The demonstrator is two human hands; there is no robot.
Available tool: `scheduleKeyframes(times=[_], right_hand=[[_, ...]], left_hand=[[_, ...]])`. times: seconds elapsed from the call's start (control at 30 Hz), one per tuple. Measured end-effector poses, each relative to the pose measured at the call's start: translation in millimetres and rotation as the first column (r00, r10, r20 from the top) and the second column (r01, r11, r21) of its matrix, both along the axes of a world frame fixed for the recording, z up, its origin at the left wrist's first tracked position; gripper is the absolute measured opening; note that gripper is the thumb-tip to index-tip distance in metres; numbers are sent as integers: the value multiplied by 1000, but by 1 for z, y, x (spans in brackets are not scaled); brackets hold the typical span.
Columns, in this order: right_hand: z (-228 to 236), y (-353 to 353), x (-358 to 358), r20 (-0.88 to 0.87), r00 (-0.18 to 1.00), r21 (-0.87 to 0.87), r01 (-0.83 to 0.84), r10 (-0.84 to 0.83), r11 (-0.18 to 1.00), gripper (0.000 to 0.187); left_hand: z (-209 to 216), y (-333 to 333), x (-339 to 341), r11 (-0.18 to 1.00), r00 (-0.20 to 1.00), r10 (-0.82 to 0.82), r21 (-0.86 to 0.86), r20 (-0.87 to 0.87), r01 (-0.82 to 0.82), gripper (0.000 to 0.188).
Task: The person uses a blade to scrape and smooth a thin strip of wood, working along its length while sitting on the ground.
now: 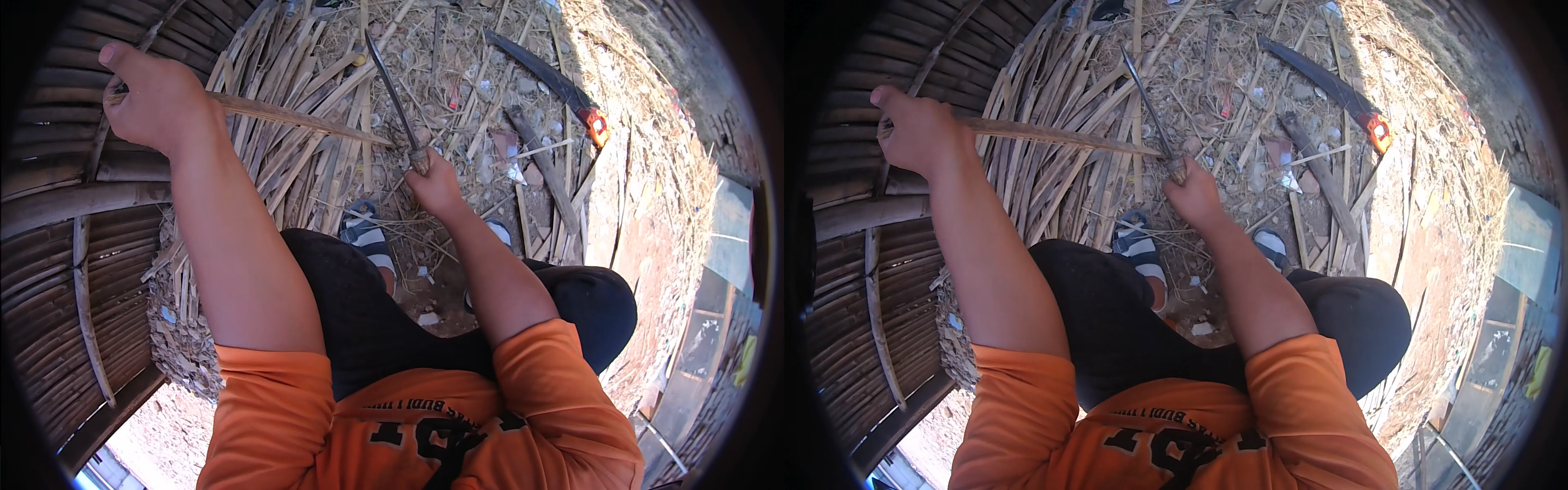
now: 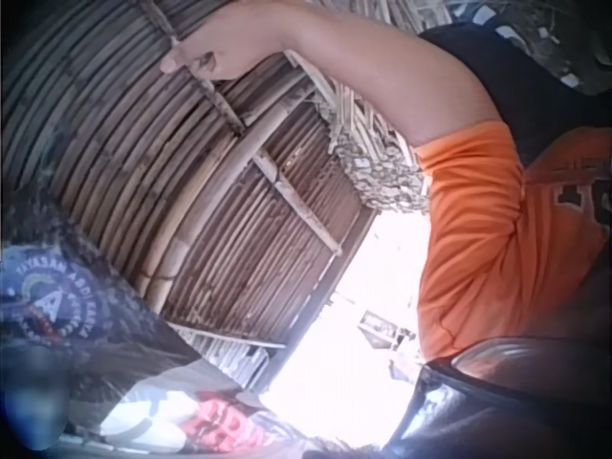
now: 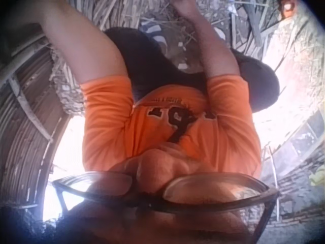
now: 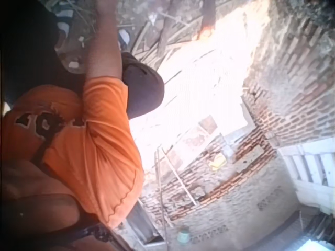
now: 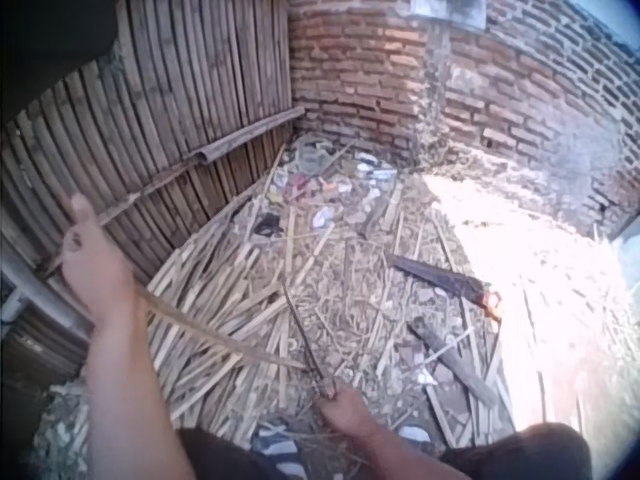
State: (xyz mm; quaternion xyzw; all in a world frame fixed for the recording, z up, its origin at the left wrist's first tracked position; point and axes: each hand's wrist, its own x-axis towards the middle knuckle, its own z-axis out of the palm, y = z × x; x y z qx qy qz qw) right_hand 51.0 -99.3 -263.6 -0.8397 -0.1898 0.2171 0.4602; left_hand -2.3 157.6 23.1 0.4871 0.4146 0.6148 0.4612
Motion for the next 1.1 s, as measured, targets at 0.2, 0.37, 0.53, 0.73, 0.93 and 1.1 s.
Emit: scheduleKeyframes(times=[0.2,0.37,0.53,0.73,0.93,1.1], right_hand=[[-37,-33,-39,-72,997,-434,-37,7,900,38],[-75,-54,-32,-44,990,-601,-134,135,788,28],[-79,-62,1,-923,378,-78,-20,-64,997,16],[-28,-23,-2,-299,954,-32,25,-33,999,33],[-6,-13,-20,6,1000,-142,27,-26,989,46],[-84,-51,-42,-123,990,-604,-124,62,788,46]], left_hand=[[3,-7,0,999,1000,30,-10,-7,-31,65],[0,1,-4,999,999,34,-5,-24,-34,67],[0,3,-2,1000,1000,17,6,-11,-17,66],[-1,7,-4,1000,1000,12,-10,0,-12,60],[4,-4,-2,1000,1000,3,-9,5,-3,59],[-3,5,-1,1000,1000,13,7,-5,-13,61]])
